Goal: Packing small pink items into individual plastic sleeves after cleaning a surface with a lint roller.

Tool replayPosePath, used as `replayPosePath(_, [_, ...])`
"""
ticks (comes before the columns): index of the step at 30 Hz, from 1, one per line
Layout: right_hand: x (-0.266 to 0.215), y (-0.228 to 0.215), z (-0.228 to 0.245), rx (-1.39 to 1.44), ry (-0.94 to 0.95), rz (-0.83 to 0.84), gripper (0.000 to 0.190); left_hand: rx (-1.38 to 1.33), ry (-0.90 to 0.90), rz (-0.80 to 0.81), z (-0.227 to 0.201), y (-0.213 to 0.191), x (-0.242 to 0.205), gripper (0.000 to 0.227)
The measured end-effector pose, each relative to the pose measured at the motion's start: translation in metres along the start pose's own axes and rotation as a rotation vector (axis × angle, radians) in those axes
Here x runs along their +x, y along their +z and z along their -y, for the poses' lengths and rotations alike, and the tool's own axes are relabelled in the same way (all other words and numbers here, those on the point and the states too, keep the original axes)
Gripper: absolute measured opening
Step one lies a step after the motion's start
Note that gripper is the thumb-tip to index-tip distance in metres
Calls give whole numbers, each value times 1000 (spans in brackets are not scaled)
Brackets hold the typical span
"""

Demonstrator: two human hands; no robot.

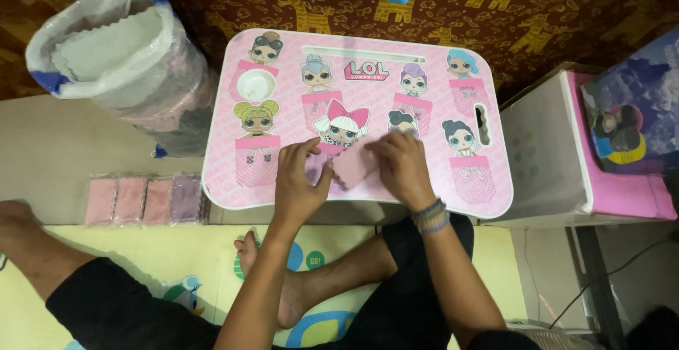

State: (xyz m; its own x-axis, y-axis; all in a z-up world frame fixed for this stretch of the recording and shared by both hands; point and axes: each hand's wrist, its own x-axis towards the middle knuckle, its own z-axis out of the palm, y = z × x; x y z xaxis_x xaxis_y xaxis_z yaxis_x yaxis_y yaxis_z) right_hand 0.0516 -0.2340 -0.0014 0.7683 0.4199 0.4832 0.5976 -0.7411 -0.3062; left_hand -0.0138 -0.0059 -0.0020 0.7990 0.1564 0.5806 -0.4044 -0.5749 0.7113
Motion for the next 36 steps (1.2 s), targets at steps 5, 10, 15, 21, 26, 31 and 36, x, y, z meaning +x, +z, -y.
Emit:
replayPosePath(5, [41, 8, -6, 78, -206, 69, 25, -41, 19, -3, 9, 0, -1, 40])
replayPosePath(10, [35, -19, 31, 72, -182, 137, 46, -66, 38, -36, 13, 0, 0, 35])
replayPosePath(15, [15, -19, 44, 141, -66, 305, 67, -76, 50, -21, 7, -6, 1, 33])
replayPosePath(21, [22, -30, 45, 328, -36, 259, 65, -87, 41, -11, 13, -5, 0, 29])
replayPosePath(26, [61, -45, 36, 766, 263, 47, 43, -69, 43, 14, 23, -2, -4, 28])
replayPosePath(31, [148, -99, 57, 1399, 492, -93, 62, -88, -9, 42, 11, -7, -1, 29])
replayPosePath(36, [212, -146, 84, 1569, 337, -109, 46, -98, -33, -9, 7, -10, -2, 24])
